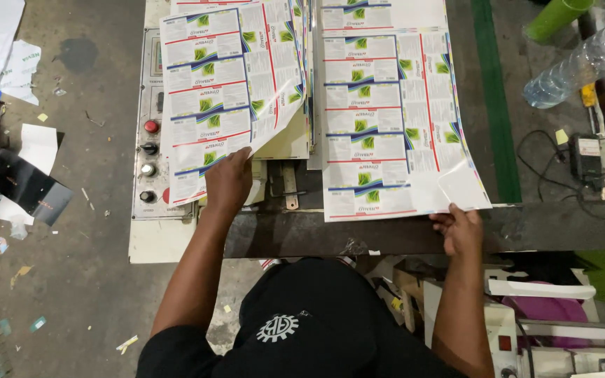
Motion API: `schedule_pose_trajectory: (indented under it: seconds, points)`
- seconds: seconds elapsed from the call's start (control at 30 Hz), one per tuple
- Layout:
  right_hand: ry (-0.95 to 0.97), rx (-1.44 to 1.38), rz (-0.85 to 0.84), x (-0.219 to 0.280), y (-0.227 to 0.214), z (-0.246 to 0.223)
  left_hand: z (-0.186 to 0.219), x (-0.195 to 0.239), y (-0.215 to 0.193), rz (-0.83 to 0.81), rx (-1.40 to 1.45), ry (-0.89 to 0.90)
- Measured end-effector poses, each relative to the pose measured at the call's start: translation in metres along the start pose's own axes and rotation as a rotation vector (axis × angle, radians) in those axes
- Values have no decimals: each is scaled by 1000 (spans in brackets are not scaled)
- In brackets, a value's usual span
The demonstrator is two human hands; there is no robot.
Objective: Sorting and stacking large sheets of printed labels on a workbench.
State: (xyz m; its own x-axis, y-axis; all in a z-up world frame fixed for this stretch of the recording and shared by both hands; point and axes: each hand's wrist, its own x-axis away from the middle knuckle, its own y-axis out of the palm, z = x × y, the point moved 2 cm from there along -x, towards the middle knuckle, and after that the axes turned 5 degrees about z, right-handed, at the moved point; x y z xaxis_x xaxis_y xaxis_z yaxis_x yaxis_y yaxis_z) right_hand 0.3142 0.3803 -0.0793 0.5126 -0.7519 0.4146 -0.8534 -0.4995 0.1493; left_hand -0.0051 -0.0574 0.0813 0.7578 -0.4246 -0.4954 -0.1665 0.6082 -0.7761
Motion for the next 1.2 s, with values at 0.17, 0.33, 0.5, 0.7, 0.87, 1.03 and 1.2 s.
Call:
schedule_pose_trajectory:
  seconds: [0.17,0.33,0.5,0.7,0.87,1.03,1.2]
  points:
    - [-19,64,85,15,-7,1,31,1,-27,124,118,46]
    - [-95,249,114,52,37,13,71,31,3,136,310,195]
    - [40,126,-544,104,150,8,118,64,79,-128,345,351]
    - [31,28,-183,65,129,34,119,62,84,-258,390,434]
    - [-117,-51,-113,67,74,5,-77,12,138,-117,142,-56]
    - [-186,-53,-46,80,28,-8,-177,-48,34,48,-286,-466]
    - [-291,-49,-2,98,9,-16,-187,-57,7,-171,-330,-800]
